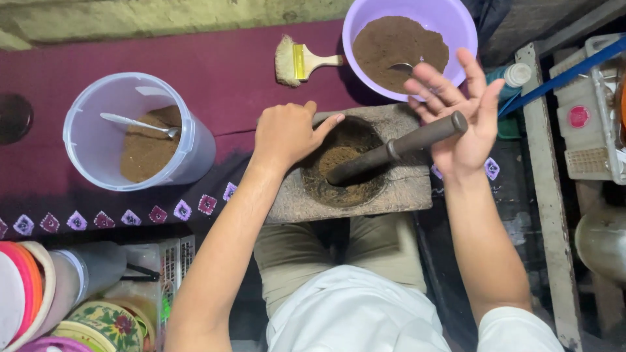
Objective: Grinding brown powder using a stone mortar and pestle and transferring it to a container with a spoon.
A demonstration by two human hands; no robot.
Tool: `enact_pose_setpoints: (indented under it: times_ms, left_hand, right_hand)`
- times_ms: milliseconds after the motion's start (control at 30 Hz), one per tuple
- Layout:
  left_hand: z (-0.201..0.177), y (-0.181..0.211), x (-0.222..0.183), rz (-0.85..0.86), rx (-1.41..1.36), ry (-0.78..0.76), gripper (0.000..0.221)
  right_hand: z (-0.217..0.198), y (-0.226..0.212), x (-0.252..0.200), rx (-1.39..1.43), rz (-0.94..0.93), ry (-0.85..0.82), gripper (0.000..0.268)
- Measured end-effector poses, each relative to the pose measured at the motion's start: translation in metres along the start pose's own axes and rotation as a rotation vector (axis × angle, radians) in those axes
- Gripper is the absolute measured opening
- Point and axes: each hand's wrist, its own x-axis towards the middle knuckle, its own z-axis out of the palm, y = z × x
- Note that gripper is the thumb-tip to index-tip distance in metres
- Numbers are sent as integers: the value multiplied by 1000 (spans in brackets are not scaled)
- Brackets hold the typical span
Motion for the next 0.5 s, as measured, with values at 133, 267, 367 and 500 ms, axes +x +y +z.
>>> enact_pose_setpoints:
  times_ms: [133,267,367,500]
  left_hand:
    - [-22,4,-11,6,-119,-59,70]
    - [-14,3,-15,51,-109,67,65]
    - [-7,3,-20,69,-110,135,63]
    - [18,2,-22,126,-20,376,61]
  right_hand:
    - [-11,28,-10,93,-98,-109,48]
    - [15,29,-62,-4,-359,-369,44]
    - [51,14,-109,-187,-542,-407,42]
    - [64,-1,-130,-330,-685,-476,41]
